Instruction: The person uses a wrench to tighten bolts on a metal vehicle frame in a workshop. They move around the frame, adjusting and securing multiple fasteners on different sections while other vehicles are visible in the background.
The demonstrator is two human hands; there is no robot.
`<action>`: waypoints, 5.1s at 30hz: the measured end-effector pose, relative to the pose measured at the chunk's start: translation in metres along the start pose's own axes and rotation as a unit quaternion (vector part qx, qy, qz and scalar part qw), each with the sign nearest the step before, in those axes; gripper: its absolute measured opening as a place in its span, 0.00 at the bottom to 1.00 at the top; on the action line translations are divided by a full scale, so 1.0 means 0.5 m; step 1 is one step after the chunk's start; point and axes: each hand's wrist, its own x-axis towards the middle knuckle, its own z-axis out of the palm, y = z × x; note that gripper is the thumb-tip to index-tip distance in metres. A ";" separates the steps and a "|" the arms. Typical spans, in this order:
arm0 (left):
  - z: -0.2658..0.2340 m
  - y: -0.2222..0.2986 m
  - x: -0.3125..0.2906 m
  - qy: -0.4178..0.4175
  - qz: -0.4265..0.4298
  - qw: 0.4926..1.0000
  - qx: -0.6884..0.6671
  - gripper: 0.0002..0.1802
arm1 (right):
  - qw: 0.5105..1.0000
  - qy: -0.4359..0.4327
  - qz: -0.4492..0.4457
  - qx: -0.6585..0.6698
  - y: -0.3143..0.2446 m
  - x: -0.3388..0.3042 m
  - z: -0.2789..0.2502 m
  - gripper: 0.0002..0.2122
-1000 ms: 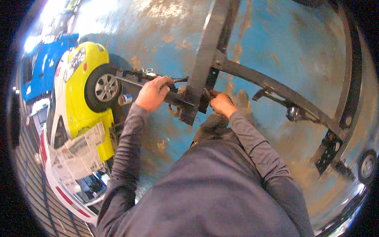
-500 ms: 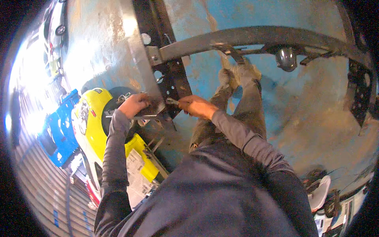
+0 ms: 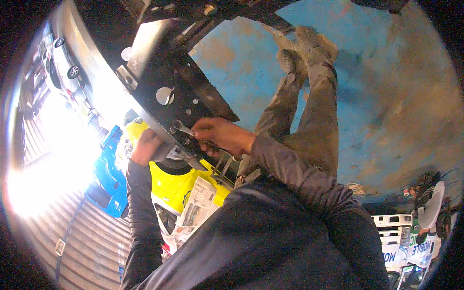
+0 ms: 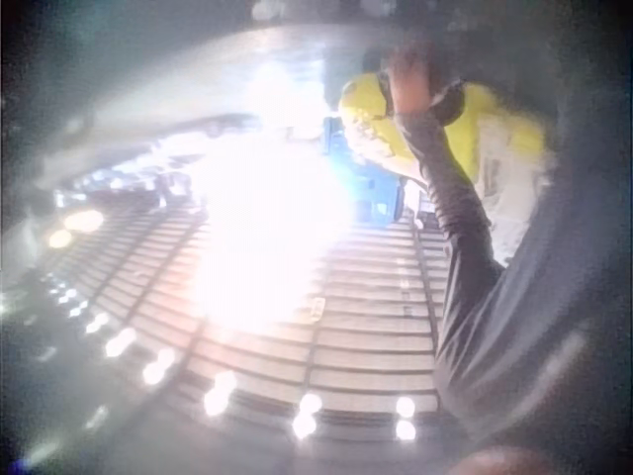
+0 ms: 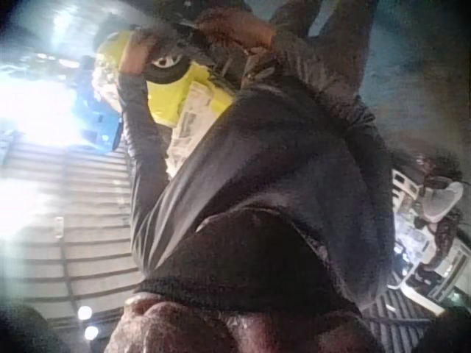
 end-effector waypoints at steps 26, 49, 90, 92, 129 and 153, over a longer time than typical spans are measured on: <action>-0.004 0.010 -0.006 0.003 0.027 0.996 0.086 0.15 | 0.945 -0.054 -0.042 -0.319 -0.066 0.061 -0.059 0.13; -0.019 -0.034 0.019 -0.037 0.111 0.978 0.171 0.15 | 0.875 0.170 -0.153 -0.427 0.013 -0.003 0.033 0.11; -0.021 -0.042 0.004 -0.029 0.202 0.979 -0.003 0.17 | 0.863 0.129 -0.058 -0.485 -0.044 -0.031 0.099 0.18; -0.035 -0.007 -0.018 -0.015 0.173 0.983 0.066 0.15 | 0.799 0.095 -0.096 -0.586 -0.037 0.003 0.063 0.16; -0.005 -0.082 0.080 0.070 0.217 0.974 0.009 0.25 | 0.372 -0.094 -0.029 -0.923 -0.137 0.083 0.031 0.18; -0.003 -0.050 0.053 0.089 0.155 0.984 -0.015 0.20 | 0.696 -0.118 0.019 -0.708 -0.143 0.124 -0.126 0.11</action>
